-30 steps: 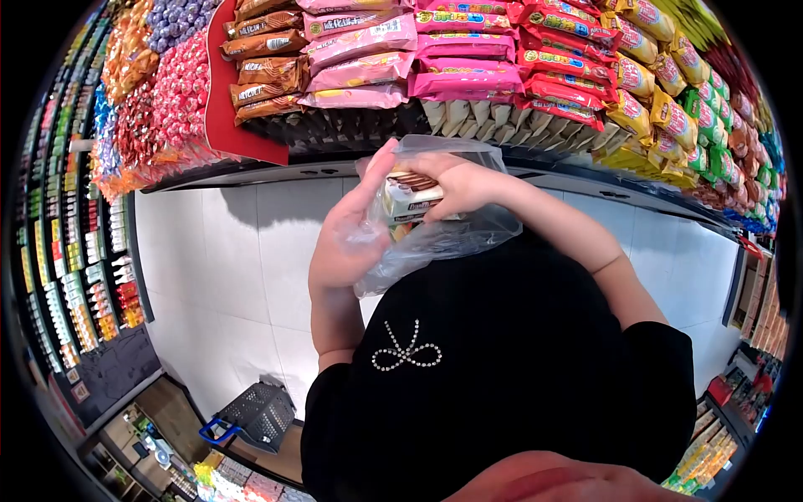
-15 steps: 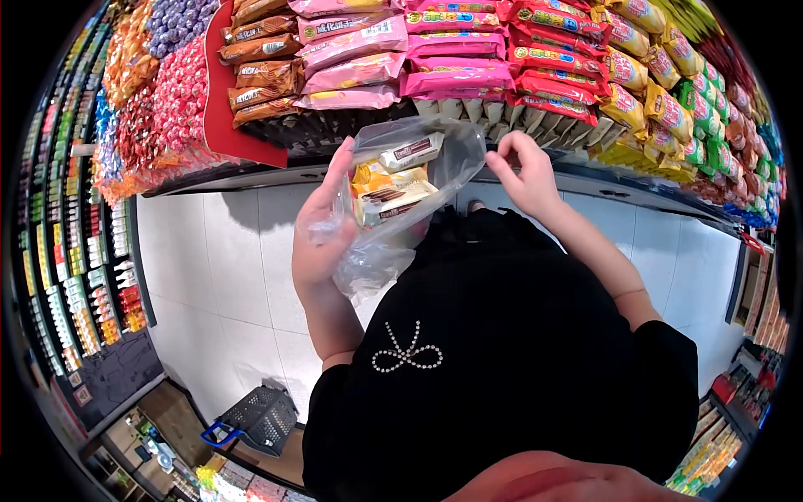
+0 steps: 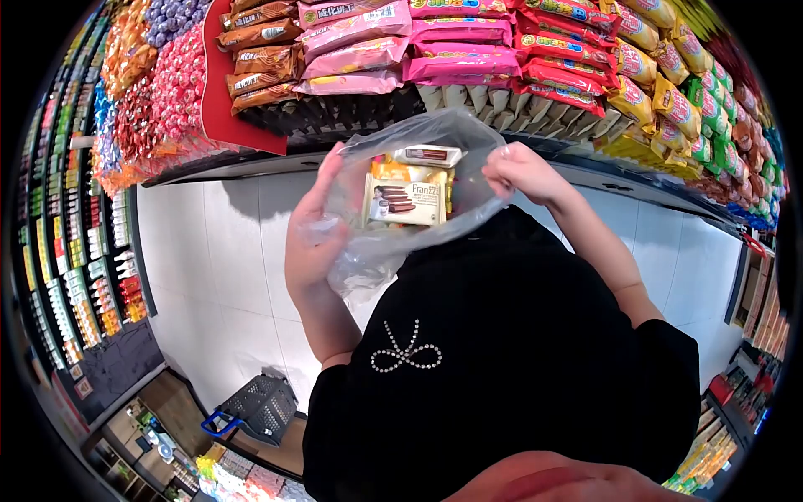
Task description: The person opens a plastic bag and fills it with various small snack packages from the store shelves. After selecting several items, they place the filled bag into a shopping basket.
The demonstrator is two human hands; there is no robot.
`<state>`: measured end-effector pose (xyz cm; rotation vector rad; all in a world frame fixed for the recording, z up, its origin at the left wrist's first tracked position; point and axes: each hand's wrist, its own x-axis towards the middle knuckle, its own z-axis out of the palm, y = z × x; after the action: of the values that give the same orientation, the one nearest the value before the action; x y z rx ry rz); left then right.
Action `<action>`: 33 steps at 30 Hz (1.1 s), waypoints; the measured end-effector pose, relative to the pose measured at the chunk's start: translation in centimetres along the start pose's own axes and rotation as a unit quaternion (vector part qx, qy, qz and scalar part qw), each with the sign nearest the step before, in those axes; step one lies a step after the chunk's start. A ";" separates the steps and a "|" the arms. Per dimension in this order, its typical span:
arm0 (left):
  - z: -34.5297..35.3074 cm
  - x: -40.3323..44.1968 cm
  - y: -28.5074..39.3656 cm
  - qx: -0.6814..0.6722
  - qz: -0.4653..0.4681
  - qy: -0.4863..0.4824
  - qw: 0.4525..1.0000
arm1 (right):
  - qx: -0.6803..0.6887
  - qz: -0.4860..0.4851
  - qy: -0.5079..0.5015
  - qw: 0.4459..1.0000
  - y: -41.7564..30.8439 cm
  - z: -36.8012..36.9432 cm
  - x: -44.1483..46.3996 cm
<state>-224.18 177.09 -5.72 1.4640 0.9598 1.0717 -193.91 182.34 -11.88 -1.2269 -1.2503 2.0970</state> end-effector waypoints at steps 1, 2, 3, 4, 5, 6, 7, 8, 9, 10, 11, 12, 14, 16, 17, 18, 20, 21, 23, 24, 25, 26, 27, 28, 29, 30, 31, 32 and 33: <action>-0.2 -0.3 0.1 0.000 -0.002 0.002 1.000 | 0.003 -0.037 -0.044 0.998 -1.0 0.5 -1.1; -0.3 -0.6 0.3 0.002 -0.021 0.027 0.999 | 0.004 -0.035 -0.046 0.998 -2.1 0.8 -2.1; -0.5 -0.7 0.4 0.002 -0.031 0.040 0.999 | -0.010 -0.052 -0.063 0.997 -3.3 1.1 -3.1; -0.6 -0.8 0.4 0.002 -0.041 0.053 0.998 | -0.024 -0.071 -0.080 0.994 -4.2 1.2 -4.0; -0.8 -0.7 0.2 0.034 -0.030 0.054 0.997 | -0.038 -0.089 -0.095 0.991 -4.5 1.2 -4.4; -0.8 -0.7 0.1 0.065 -0.020 0.056 0.996 | 0.015 -0.103 -0.095 0.990 -4.2 1.1 -4.5; -0.8 -0.6 -0.2 0.063 -0.018 0.056 0.996 | 0.014 -0.103 -0.094 0.990 -4.5 1.2 -5.0; -0.8 -0.5 -0.4 0.075 -0.028 0.059 0.995 | -0.011 -0.102 -0.089 0.991 -5.0 1.5 -5.8; -0.7 -0.4 -0.6 0.087 -0.037 0.062 0.994 | -0.037 -0.101 -0.085 0.991 -5.3 1.8 -6.5; -0.7 -0.2 -0.5 0.086 -0.035 0.063 0.994 | -0.028 -0.118 -0.110 0.986 -5.0 2.0 -6.9; -0.6 -0.1 -0.4 0.091 -0.026 0.051 0.994 | -0.023 -0.173 -0.138 0.975 -4.4 1.7 -6.8; -0.5 -0.1 -0.3 0.096 -0.017 0.039 0.995 | -0.033 -0.139 -0.100 0.985 -4.5 1.4 -6.7; -0.4 0.0 -0.5 0.105 -0.036 0.026 0.993 | -0.009 -0.106 -0.025 0.994 -4.3 0.5 -6.1; -0.4 0.4 -0.6 0.121 -0.048 0.015 0.991 | 0.005 -0.095 -0.034 0.995 -3.9 0.7 -6.6; -0.1 0.3 -0.7 0.118 -0.076 0.022 0.990 | 0.020 -0.078 -0.045 0.996 -3.8 0.9 -6.8; 0.1 0.3 -0.8 0.115 -0.104 0.028 0.987 | 0.022 -0.079 -0.045 0.996 -3.8 0.9 -6.9; 0.3 0.3 -0.7 0.142 -0.080 0.029 0.986 | 0.006 -0.109 -0.005 0.994 -3.8 0.9 -7.2; 0.4 0.3 -0.7 0.168 -0.056 0.033 0.984 | -0.003 -0.125 0.014 0.992 -3.8 0.9 -7.3; 0.2 0.3 -0.7 0.178 -0.056 0.033 0.982 | 0.002 -0.120 0.016 0.993 -3.8 0.9 -7.4; 0.2 0.3 -0.8 0.187 -0.058 0.034 0.980 | 0.010 -0.110 0.032 0.993 -3.7 0.8 -7.4; 0.2 0.2 -0.7 0.188 -0.057 0.034 0.980 | 0.018 -0.101 0.049 0.994 -3.5 0.7 -7.4; 0.2 0.1 -0.6 0.177 -0.066 0.045 0.981 | 0.018 -0.102 0.049 0.993 -3.4 0.7 -7.4; 0.2 0.0 -0.6 0.167 -0.076 0.056 0.982 | 0.025 -0.099 0.055 0.993 -3.3 0.8 -7.4; 0.3 -0.2 -0.8 0.168 -0.075 0.056 0.981 | 0.032 -0.096 0.061 0.993 -3.1 0.8 -7.4; 0.4 -0.5 -1.2 0.193 -0.076 0.068 0.976 | 0.031 -0.099 0.060 0.993 -2.8 0.8 -7.5; 0.4 -0.3 -1.7 0.219 -0.069 0.080 0.970 | 0.026 -0.099 0.036 0.994 -2.6 0.8 -7.4; 0.5 -0.1 -2.1 0.222 -0.053 0.080 0.970 | 0.018 -0.102 0.015 0.994 -2.6 0.7 -7.4; 0.8 -0.3 -2.4 0.257 -0.060 0.091 0.960 | 0.008 -0.101 0.008 0.995 -2.7 0.7 -7.4; 1.1 -0.3 -2.5 0.290 -0.065 0.103 0.949 | -0.004 -0.090 -0.001 0.996 -2.8 0.7 -7.5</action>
<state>-223.25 176.84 -8.33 1.7430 1.5954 0.8942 -190.77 178.17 -5.71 -1.0719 -1.3190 1.9664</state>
